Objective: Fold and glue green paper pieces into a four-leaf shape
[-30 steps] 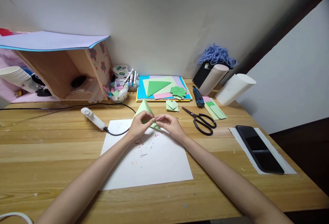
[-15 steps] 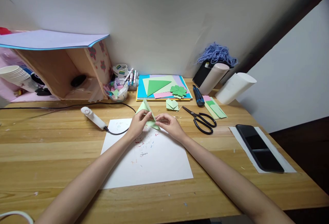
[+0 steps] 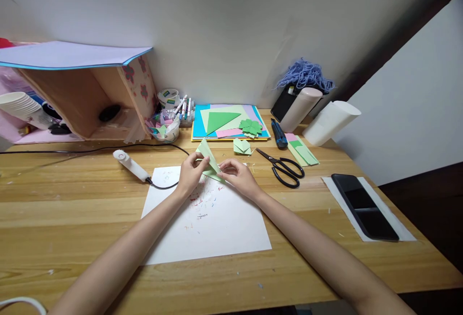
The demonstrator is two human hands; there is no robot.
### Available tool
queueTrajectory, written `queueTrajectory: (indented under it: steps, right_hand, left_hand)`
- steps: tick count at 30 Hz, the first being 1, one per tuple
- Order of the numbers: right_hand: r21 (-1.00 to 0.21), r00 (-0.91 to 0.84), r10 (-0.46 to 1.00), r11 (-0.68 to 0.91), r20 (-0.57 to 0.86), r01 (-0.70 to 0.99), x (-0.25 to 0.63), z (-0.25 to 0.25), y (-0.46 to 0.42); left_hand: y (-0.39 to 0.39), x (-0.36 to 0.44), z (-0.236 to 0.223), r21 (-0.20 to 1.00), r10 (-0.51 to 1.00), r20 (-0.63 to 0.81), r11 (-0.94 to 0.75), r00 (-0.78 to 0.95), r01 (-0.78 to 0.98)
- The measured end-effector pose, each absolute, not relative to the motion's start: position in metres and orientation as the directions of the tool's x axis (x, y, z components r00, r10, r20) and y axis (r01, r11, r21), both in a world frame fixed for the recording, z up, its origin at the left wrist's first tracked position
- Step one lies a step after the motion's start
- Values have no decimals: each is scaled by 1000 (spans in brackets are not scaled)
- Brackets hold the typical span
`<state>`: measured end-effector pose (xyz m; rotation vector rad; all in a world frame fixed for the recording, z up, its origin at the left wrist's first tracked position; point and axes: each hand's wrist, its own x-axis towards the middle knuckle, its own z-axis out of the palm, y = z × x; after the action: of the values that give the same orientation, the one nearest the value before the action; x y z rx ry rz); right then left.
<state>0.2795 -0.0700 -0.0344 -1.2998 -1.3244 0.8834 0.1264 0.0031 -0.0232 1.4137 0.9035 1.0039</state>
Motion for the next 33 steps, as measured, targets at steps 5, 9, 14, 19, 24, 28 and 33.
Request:
queueTrajectory:
  steps: [5, 9, 14, 19, 24, 28, 33]
  right_hand:
    - [-928, 160, 958, 177, 239, 327, 280, -35, -70]
    - [-878, 186, 935, 198, 303, 435, 279, -29, -73]
    - [-847, 184, 923, 213, 338, 487, 276, -25, -77]
    - [-889, 183, 943, 180, 278, 422, 274, -26, -77]
    - [-873, 183, 946, 156, 266, 463, 274, -28, -78]
    - [-759, 285, 894, 89, 346, 644, 276, -28, -75]
    - [-744, 426, 793, 50, 435, 666, 276, -20, -51]
  left_hand:
    - [5, 127, -24, 994, 958, 12, 21, 285, -112]
    - [3, 128, -22, 985, 960, -17, 64, 279, -160]
    - [1, 127, -21, 986, 963, -9, 54, 270, -157]
    - [1, 127, -22, 992, 963, 6, 28, 269, -123]
    - [1, 128, -23, 994, 943, 61, -28, 327, -105]
    - [-7, 126, -18, 972, 921, 219, -236, 323, 14]
    - [-25, 122, -20, 600, 608, 700, -785, 375, 152]
